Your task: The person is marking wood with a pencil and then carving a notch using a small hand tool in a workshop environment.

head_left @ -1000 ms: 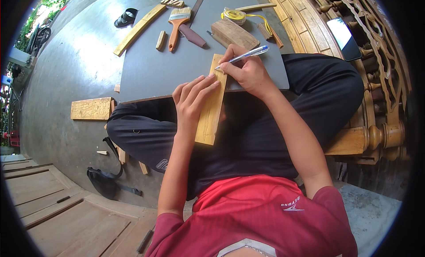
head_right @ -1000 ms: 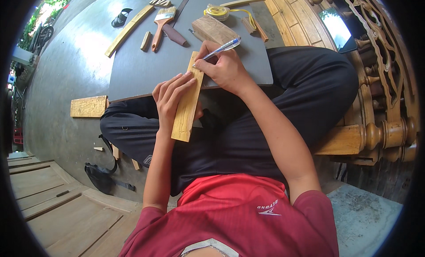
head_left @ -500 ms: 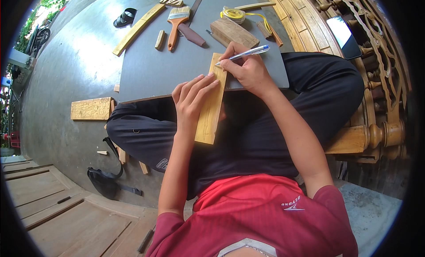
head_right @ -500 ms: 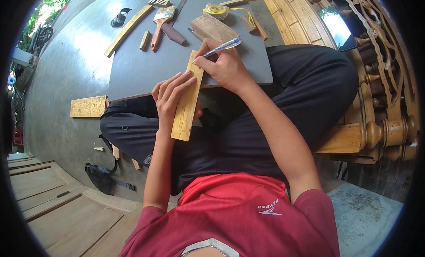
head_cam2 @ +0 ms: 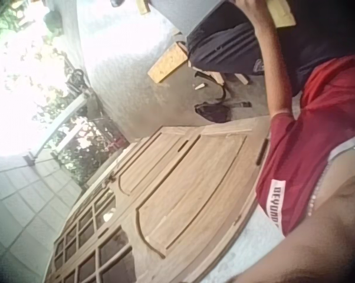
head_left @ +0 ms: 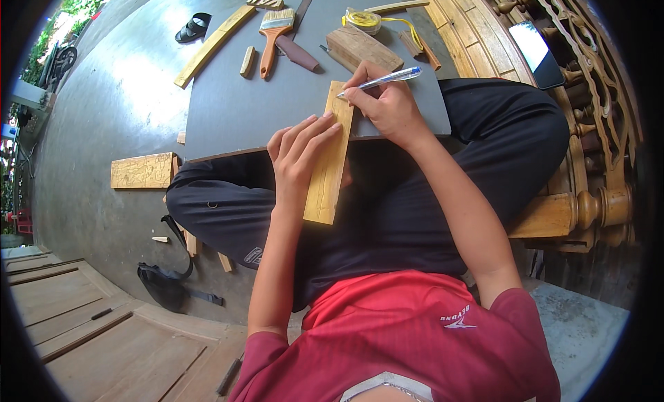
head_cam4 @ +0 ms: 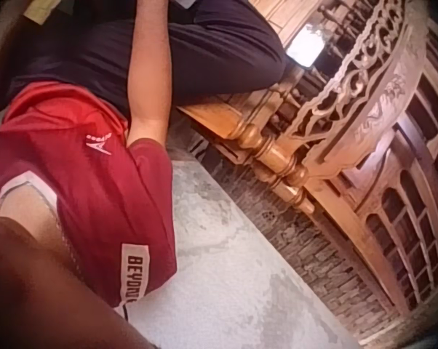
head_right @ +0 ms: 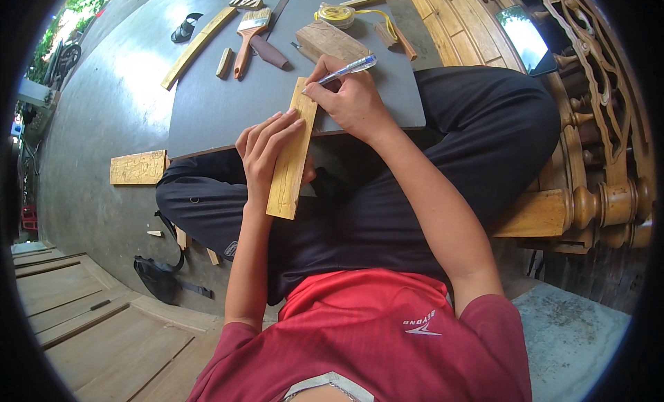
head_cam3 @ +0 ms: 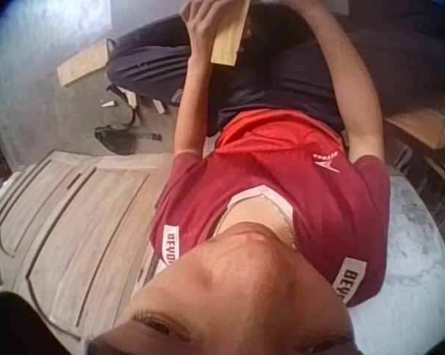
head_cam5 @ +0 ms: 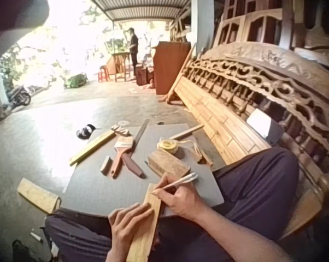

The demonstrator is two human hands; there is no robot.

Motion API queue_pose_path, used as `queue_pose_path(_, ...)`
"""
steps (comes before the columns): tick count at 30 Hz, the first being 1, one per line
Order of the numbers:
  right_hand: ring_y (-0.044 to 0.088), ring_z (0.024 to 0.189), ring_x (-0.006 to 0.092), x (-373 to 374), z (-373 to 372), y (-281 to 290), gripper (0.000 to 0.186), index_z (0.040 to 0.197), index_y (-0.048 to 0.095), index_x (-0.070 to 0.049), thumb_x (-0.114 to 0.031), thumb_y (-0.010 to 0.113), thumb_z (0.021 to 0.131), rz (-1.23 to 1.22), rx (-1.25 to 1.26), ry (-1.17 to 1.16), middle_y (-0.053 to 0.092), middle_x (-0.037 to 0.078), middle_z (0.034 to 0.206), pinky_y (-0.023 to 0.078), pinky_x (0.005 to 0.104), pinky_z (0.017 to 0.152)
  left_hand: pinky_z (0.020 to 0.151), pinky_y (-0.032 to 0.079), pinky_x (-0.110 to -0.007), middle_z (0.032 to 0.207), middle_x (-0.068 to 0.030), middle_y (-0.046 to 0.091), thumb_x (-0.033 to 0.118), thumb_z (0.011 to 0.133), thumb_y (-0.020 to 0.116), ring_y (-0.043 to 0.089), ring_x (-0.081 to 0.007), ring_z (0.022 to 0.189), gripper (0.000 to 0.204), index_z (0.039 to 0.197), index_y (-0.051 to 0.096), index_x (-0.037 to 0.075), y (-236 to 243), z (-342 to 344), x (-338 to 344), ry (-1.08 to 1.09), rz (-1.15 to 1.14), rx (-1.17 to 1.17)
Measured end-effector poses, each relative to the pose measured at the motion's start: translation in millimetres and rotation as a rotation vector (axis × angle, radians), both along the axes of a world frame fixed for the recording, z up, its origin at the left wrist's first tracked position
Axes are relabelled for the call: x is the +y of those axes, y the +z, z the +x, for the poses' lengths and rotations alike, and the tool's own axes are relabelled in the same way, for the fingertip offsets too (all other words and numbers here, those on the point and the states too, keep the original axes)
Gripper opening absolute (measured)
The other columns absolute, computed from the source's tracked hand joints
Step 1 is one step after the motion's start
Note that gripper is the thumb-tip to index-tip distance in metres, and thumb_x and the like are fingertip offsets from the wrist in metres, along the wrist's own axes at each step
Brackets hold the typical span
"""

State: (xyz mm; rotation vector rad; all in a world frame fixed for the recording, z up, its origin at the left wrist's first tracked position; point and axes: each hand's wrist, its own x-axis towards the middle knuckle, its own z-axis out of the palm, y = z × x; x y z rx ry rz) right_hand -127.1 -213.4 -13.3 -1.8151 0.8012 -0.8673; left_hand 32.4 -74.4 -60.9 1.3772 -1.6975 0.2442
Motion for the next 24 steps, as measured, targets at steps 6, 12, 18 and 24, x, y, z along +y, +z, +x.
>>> queue_pose_path(6,0.063,0.076,0.0113,1.2,0.8,2.3,0.02,0.095,0.067,0.001,-0.018,0.074,0.092,0.016,-0.026,-0.046,0.069,0.006,0.083,0.053,0.0308,0.072,0.108,0.041,-0.039,0.129,-0.0058,0.075,0.039,0.077,0.083,0.069,-0.0256,0.12,0.054,0.122,0.075,0.011,-1.9,0.0,-0.8,-0.003,-0.004,0.004)
queue_pose_path(12,0.055,0.068,0.0045,-1.9,0.8,-3.0,0.014,0.096,0.066,-0.006,-0.018,0.073,0.097,-0.04,-0.028,-0.041,0.064,-0.002,0.079,0.046,0.0232,0.063,0.108,0.041,-0.039,0.129,-0.0059,0.075,0.038,0.076,0.083,0.069,-0.0255,0.12,0.053,0.121,0.075,0.01,-0.3,-0.3,-0.3,0.0,-0.004,0.002)
queue_pose_path(18,0.056,0.068,0.0049,-2.6,1.8,-3.8,0.014,0.096,0.066,-0.006,-0.018,0.072,0.096,-0.023,-0.035,-0.053,0.064,-0.002,0.079,0.047,0.0231,0.063,0.108,0.041,-0.039,0.129,-0.0058,0.075,0.037,0.076,0.083,0.069,-0.0254,0.12,0.053,0.121,0.075,0.011,-0.8,-0.2,0.2,0.005,0.003,0.0)
queue_pose_path(24,0.067,0.078,0.0137,-0.1,1.4,1.1,0.02,0.097,0.067,-0.001,-0.019,0.074,0.094,0.007,-0.015,-0.064,0.071,0.007,0.084,0.054,0.032,0.074,0.108,0.041,-0.039,0.129,-0.0057,0.075,0.036,0.075,0.084,0.069,-0.0252,0.12,0.053,0.12,0.075,0.011,-0.7,-0.9,-0.2,0.005,0.0,0.007)
